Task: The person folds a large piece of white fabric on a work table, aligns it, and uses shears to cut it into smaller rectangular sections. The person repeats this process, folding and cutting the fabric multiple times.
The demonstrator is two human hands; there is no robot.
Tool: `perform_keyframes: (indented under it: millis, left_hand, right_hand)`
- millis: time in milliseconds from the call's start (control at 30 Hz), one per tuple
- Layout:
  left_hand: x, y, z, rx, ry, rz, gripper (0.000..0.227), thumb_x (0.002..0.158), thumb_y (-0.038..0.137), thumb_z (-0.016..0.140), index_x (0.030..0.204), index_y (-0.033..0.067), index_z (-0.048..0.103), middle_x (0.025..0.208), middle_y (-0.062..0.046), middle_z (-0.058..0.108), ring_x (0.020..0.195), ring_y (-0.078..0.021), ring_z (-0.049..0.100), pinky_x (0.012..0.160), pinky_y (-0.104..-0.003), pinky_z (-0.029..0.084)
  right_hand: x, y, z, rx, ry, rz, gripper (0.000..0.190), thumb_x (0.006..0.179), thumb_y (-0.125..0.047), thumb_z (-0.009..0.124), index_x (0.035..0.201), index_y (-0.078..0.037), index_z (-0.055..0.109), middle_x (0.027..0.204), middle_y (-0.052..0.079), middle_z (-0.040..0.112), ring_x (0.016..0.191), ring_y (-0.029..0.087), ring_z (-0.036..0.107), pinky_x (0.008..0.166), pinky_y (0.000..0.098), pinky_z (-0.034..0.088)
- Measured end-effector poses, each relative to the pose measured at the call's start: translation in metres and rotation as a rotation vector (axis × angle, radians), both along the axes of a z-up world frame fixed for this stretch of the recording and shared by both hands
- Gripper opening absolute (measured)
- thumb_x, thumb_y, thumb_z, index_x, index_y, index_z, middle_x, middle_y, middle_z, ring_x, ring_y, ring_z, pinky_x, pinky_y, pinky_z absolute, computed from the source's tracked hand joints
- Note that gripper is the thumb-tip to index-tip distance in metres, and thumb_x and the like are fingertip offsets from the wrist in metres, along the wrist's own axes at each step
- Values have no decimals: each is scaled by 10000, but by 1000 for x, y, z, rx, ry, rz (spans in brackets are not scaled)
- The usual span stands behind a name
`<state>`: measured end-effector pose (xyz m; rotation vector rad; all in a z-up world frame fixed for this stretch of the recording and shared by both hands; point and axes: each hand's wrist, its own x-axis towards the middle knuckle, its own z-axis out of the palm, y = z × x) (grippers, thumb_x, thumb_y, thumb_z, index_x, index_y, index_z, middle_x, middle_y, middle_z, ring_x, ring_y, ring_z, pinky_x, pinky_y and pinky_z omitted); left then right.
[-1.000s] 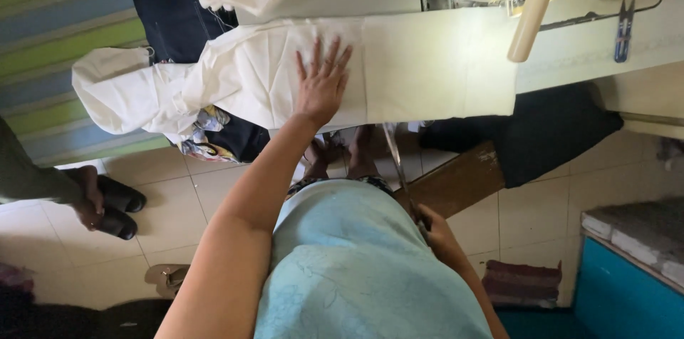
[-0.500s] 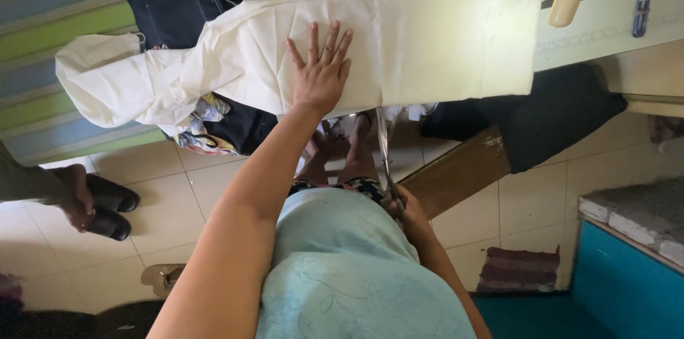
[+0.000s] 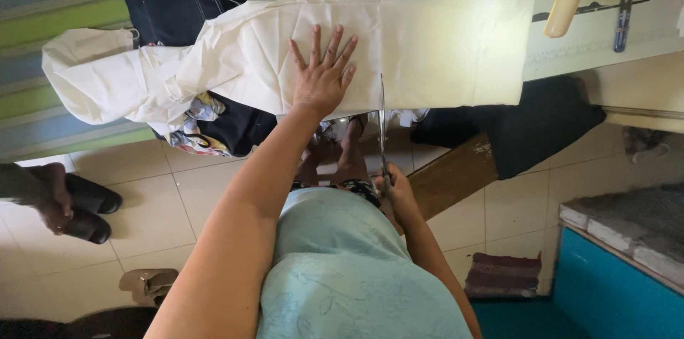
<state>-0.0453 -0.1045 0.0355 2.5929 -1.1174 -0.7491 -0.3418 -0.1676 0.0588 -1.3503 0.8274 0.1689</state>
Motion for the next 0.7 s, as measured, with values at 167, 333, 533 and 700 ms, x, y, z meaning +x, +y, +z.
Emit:
perform_keyframes:
  millis: [167,333,533,700]
  left_hand:
    - [1,1,5,-4,1,-4,604,1108,529,180,1656,340,14,1713,54,-118,1530,-318,-221,1145,-705,-195]
    - [-5,1,-22,-64,-73,41,627,1087,605,286,1656,429,91,1731,88,-74,1566,-342,-149,1192,-733,-120]
    - [-7,1,-28,-84,-96,51,638,1087,593,288,1662,401,91,1735,79,-59,1570,-340,-141,1182,-738,-130]
    - [-8,1,-29,-100,-97,59,643,1074,629,255,1659,402,111,1736,79,-45,1569,-332,-143,1186,-735,-123]
  right_hand:
    - [-2,3,-5,107,33,-112,273,882,-283,760,815,-184,515,674,-45,469,589,90,433,549,262,376]
    - [-1,7,-4,144,41,-283,375,854,-56,850,714,-75,503,474,43,470,388,121,467,406,237,381]
    - [24,-9,-7,47,44,-183,381,935,-330,792,743,-78,579,519,77,545,443,134,537,439,246,432]
    - [21,-2,-8,65,71,-226,343,874,-166,850,753,-82,540,514,21,495,435,104,509,435,210,416]
